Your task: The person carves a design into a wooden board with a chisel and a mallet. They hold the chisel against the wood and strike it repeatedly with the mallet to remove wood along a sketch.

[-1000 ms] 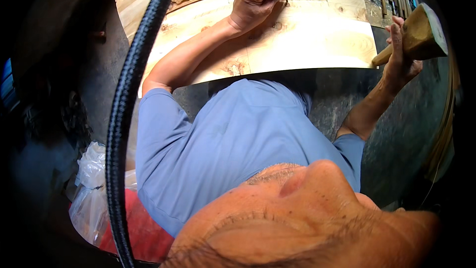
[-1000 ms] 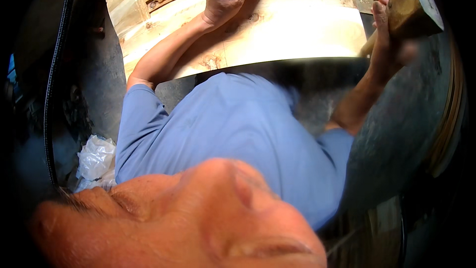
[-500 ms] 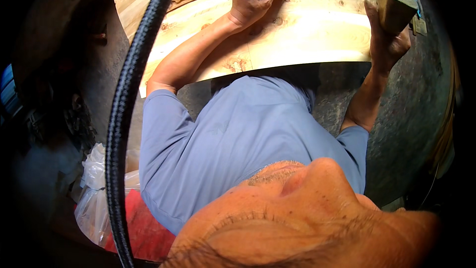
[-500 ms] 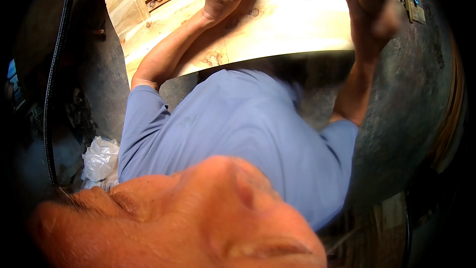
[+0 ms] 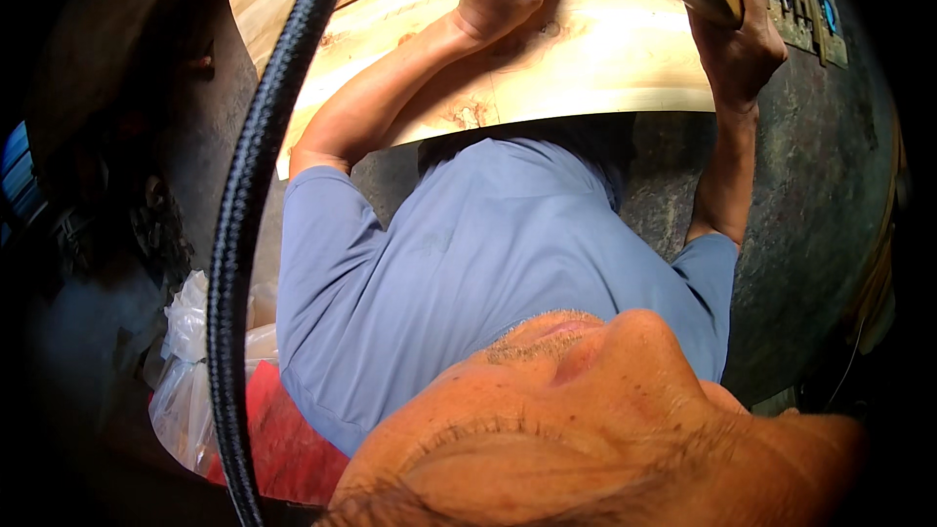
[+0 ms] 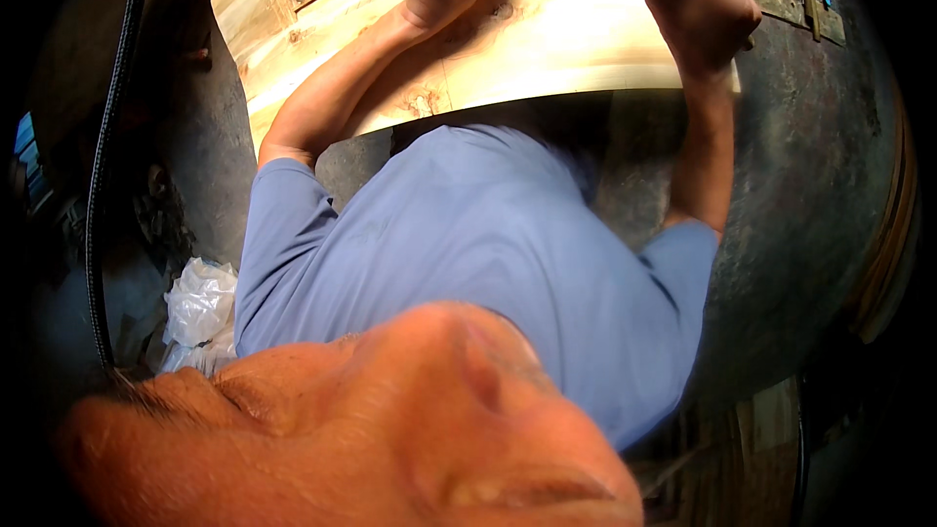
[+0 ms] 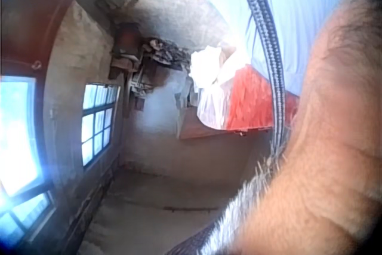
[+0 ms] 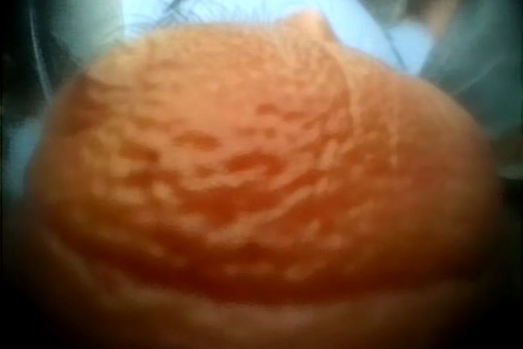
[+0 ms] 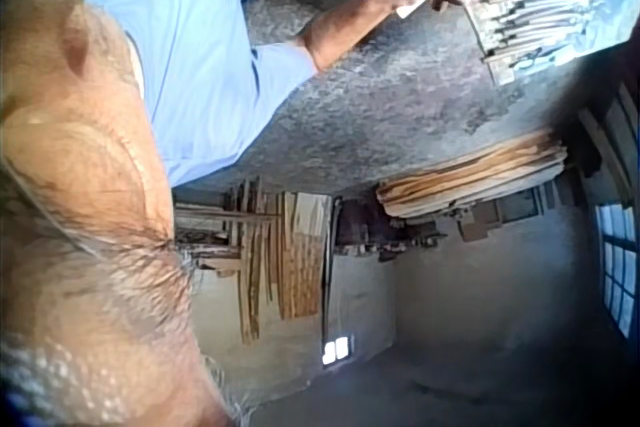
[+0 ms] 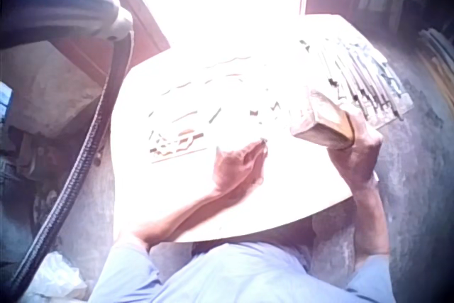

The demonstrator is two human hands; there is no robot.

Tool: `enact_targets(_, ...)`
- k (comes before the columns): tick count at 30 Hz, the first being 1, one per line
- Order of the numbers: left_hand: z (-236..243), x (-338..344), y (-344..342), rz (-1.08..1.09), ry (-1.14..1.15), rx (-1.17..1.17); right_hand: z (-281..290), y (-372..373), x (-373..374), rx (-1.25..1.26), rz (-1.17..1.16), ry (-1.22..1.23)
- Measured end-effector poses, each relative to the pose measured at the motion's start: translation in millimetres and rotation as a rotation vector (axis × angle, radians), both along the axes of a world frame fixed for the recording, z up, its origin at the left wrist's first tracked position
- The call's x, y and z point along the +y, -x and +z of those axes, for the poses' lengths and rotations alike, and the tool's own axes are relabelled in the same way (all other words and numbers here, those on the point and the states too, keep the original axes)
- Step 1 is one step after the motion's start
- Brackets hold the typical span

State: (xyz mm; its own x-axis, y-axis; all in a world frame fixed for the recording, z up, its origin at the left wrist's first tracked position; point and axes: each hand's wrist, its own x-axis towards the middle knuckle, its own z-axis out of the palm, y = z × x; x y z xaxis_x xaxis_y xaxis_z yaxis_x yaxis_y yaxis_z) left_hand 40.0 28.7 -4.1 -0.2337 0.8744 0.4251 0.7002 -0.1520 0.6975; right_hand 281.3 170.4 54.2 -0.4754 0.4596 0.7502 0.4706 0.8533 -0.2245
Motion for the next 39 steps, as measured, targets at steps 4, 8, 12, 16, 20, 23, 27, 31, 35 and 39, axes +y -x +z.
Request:
enact_targets(4,-4,-3,-4,0.055,-0.019,0.016,4,7,-5,0.034,0.000,-0.013)
enact_targets(8,-10,-4,-4,0.052,-0.025,0.067,7,11,-14,0.074,-0.100,0.064)
enact_targets(12,-13,0,-3,0.086,-0.186,0.646,0,3,-4,0.090,-0.002,-0.039)
enact_targets(16,-13,9,6,-0.087,-0.279,0.479,-12,-6,17,0.329,0.180,-0.040)
enact_targets(20,-12,15,10,-0.133,-0.422,0.391,-19,-2,16,0.326,0.345,0.106)
enact_targets(23,-10,12,10,-0.128,-0.357,0.388,-12,3,13,-0.202,0.114,-0.229)
enact_targets(27,-9,11,9,-0.110,-0.366,0.406,-4,5,9,-0.161,0.064,-0.182)
enact_targets(31,-11,13,11,-0.114,-0.371,0.422,-6,9,6,0.115,0.115,-0.056)
enact_targets(35,-14,15,12,-0.136,-0.347,0.405,-6,9,7,-0.333,-0.013,-0.241)
enact_targets(39,-15,15,12,-0.128,-0.352,0.383,-2,0,9,-0.040,-0.046,-0.280)
